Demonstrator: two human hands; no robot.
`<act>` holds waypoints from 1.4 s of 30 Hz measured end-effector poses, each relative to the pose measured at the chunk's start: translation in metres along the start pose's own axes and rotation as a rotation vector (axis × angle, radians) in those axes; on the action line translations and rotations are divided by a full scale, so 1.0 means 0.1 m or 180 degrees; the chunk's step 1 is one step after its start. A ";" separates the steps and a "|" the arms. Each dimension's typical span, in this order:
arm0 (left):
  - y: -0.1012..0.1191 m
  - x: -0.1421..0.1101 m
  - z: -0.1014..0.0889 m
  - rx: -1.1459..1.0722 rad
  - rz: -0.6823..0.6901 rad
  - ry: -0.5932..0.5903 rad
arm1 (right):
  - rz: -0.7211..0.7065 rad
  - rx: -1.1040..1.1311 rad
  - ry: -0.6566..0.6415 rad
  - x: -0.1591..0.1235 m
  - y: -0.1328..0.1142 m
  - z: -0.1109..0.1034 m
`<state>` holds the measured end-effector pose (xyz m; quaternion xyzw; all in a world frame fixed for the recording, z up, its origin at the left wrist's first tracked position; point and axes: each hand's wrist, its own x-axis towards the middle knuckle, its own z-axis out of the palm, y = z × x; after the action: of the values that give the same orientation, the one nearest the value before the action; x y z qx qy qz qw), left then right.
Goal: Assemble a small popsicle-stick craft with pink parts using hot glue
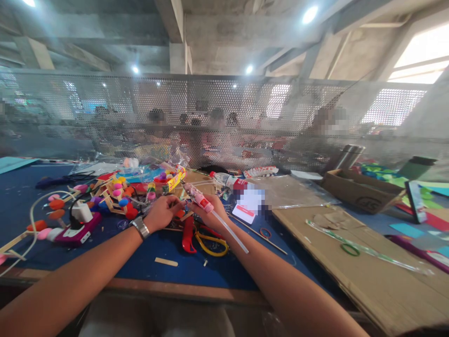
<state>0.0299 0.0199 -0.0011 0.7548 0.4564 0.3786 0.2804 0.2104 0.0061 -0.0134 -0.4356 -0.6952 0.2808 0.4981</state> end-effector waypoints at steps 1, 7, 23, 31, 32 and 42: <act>0.00 0.00 0.00 -0.0012 0.0017 0.0018 | 0.0010 -0.0014 -0.0023 0.00 -0.01 0.00; 0.03 0.01 -0.01 -0.0458 -0.0103 -0.0004 | 0.0058 -0.0011 -0.0126 -0.01 -0.02 -0.01; -0.05 0.06 0.03 -0.2514 -0.0955 0.0087 | 0.0048 0.0046 -0.0144 -0.02 -0.10 -0.02; -0.03 0.07 0.02 -0.2595 -0.1046 0.0098 | 0.0010 -0.0001 -0.0160 -0.02 -0.11 -0.01; -0.01 0.07 0.01 -0.2593 -0.1061 0.0090 | 0.0014 -0.0013 -0.0166 -0.02 -0.11 -0.01; -0.06 0.07 0.01 -0.2599 -0.1039 0.0081 | 0.0289 0.0321 0.0209 -0.01 -0.03 0.02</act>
<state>0.0299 0.0289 -0.0038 0.4954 0.3859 0.4880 0.6062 0.2077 0.0045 -0.0123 -0.4499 -0.6431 0.3234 0.5287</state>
